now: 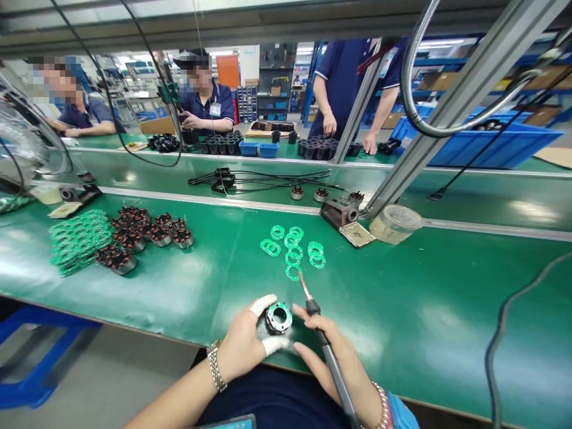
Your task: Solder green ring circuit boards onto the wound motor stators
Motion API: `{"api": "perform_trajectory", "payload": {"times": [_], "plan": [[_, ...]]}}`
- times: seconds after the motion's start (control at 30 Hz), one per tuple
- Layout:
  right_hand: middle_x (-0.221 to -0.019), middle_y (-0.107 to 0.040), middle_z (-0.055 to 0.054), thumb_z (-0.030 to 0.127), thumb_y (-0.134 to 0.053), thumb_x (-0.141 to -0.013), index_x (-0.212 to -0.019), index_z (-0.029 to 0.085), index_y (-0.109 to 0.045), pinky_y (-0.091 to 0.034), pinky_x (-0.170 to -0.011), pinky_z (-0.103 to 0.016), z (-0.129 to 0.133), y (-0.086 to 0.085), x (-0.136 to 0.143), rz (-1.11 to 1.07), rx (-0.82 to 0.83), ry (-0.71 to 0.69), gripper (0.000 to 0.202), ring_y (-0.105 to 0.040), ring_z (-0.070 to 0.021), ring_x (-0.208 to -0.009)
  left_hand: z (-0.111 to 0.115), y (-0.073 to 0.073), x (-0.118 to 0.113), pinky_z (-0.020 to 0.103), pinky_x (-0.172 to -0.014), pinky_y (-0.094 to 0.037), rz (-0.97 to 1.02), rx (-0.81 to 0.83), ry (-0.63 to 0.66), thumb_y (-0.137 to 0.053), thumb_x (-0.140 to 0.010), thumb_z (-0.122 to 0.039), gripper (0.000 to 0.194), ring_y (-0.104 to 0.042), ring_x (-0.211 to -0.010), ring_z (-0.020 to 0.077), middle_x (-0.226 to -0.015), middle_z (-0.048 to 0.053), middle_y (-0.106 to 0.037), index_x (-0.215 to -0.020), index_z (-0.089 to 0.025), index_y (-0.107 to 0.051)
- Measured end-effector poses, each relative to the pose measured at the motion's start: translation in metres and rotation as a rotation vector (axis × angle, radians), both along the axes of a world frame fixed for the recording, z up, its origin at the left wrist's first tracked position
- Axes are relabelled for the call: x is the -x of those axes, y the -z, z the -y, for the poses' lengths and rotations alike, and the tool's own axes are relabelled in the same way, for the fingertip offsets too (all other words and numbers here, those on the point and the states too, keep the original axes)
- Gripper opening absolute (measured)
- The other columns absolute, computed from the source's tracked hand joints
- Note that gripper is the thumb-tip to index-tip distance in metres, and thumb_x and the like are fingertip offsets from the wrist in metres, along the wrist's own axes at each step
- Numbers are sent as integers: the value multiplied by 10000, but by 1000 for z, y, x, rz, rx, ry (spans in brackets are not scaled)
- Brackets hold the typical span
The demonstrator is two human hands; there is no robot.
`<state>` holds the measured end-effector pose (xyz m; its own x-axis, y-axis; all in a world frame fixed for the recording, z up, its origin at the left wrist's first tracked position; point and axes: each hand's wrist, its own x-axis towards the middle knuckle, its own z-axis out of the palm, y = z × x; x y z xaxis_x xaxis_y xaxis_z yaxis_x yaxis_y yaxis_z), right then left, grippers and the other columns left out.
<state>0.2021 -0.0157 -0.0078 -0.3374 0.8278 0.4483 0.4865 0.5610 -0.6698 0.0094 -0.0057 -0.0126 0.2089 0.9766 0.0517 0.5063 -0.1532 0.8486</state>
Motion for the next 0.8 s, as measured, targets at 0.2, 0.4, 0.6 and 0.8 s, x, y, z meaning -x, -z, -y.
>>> {"api": "perform_trajectory", "payload": {"times": [0.2,0.4,0.6,0.8], "plan": [[-1215,-561,-144,144,-642,-700,-1064,217,-422,-470,-913,-390,-14,-2,21,8,41,-106,432,-545,-247,-1113,2,-3,21,383,-919,-449,18,2,9,-644,-706,-235,332,-581,-1042,241,-1131,94,-632,-1033,-199,-598],[-1184,-566,-146,42,-579,-694,-1020,222,-428,-478,-878,-381,-28,-6,29,-9,96,-179,402,-544,-234,-1109,-15,-7,28,287,-765,-491,160,69,64,-600,-735,-207,74,-639,-768,183,-795,48,-703,-712,-181,-666],[-1243,-540,-149,135,-584,-753,-1063,236,-384,-474,-882,-351,-35,-15,8,-27,195,-417,382,-548,-219,-1120,-24,-12,17,231,-595,-481,486,411,94,-703,-617,-227,105,-579,-587,124,-661,14,-632,-639,-136,-655],[-933,-659,-60,156,-521,-819,-1011,243,-467,-518,-749,-284,-36,-16,9,-62,37,-165,218,-650,-180,-851,-22,-11,4,172,-426,-428,684,624,52,-753,-571,-341,272,-507,-448,80,-513,-14,-557,-613,-115,-608]]}}
